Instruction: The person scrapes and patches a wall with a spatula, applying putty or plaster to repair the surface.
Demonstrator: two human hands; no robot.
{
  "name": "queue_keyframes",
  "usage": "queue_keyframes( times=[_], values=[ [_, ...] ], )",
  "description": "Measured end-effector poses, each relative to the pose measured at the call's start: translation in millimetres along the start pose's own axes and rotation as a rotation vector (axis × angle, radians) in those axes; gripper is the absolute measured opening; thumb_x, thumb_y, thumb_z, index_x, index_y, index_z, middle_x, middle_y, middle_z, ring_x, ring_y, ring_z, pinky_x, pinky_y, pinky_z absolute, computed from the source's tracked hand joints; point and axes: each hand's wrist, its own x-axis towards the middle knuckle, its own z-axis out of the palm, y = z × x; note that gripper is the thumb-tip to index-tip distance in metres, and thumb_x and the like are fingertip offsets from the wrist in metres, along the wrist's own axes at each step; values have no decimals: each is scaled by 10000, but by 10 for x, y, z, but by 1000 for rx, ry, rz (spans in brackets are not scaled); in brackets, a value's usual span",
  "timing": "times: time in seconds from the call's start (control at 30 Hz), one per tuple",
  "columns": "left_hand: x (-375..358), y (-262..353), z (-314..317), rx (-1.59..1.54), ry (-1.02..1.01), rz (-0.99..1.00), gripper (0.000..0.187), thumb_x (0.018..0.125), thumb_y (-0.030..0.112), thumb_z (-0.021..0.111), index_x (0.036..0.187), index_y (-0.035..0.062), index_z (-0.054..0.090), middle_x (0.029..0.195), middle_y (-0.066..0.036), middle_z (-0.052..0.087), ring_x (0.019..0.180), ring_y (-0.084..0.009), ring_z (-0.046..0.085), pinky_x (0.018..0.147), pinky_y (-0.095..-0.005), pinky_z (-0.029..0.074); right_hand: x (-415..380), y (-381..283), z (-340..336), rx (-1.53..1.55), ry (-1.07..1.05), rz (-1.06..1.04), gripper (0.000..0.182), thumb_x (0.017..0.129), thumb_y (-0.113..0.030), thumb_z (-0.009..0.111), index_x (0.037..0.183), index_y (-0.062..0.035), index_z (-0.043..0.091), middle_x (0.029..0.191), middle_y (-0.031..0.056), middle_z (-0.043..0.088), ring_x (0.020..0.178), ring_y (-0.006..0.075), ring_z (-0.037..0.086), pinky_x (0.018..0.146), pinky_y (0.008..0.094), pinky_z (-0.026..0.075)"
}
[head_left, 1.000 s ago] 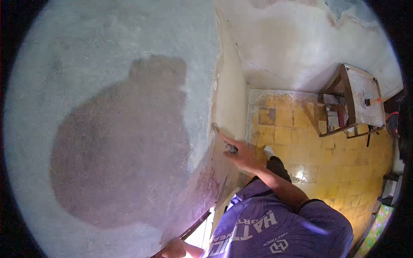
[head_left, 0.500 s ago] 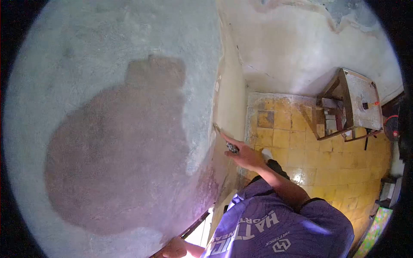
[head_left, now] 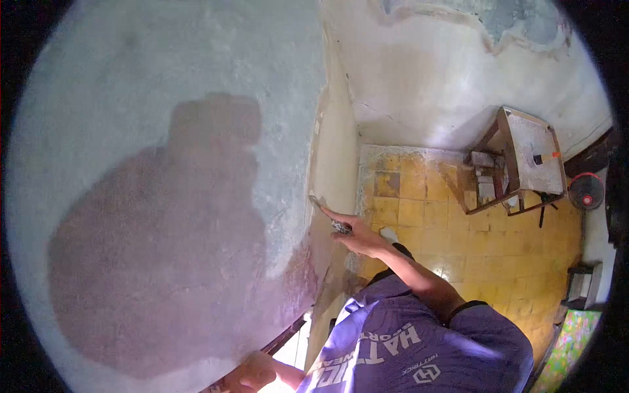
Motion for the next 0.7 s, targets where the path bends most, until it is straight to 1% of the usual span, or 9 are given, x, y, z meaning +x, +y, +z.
queue_keyframes(
  times=[0.07,0.17,0.27,0.37,0.47,0.57,0.63,0.7],
  values=[
    [5,28,-31,18,-3,11,500,933,368,538,1330,92,408,1319,-160,447,1156,-301,464,929,-467,403,-64,-178,-49,84,-45,121,687,860,-64,623,1452,-301,368,663,-23,470,527,79,403,510,254,404],
    [-1,72,-47,46,-5,22,503,931,372,541,1326,92,408,1314,-161,448,1149,-304,467,924,-472,404,-48,-74,9,175,-16,183,672,874,-74,613,1456,-298,362,632,-27,487,473,63,387,446,249,372],
    [10,108,-80,78,-23,38,505,928,376,544,1323,92,408,1310,-162,449,1142,-307,469,919,-477,404,-175,-212,65,90,-42,162,659,892,-85,598,1465,-289,345,604,-32,455,435,71,363,415,256,351],
    [18,143,-139,115,-25,50,507,926,380,547,1319,93,408,1306,-164,451,1136,-310,472,915,-483,404,-166,-136,154,93,-11,99,626,919,-68,587,1467,-257,351,512,-53,361,402,63,324,387,252,297],
    [26,183,-155,139,-31,62,509,923,385,550,1315,93,408,1301,-165,452,1129,-313,474,910,-488,405,70,30,131,98,114,32,605,928,-61,574,1465,-237,359,522,-47,396,403,59,330,390,256,315],
    [26,211,-204,173,-41,76,511,921,389,553,1312,93,408,1297,-166,453,1122,-316,477,905,-494,405,57,-110,64,126,82,55,595,924,-51,575,1458,-222,376,540,-37,441,409,54,347,395,262,333],
    [42,218,-214,185,-35,87,513,919,392,555,1309,93,409,1294,-167,454,1117,-318,479,902,-497,405,-31,6,173,29,83,-51,597,917,-48,580,1453,-224,386,539,-34,447,409,55,354,394,267,339],
    [47,228,-226,191,-32,93,515,917,395,557,1307,93,409,1291,-168,455,1113,-320,481,899,-501,406,-91,12,233,-28,109,-63,605,908,-47,592,1450,-227,391,526,-40,423,401,57,355,386,267,337]
  ],
)
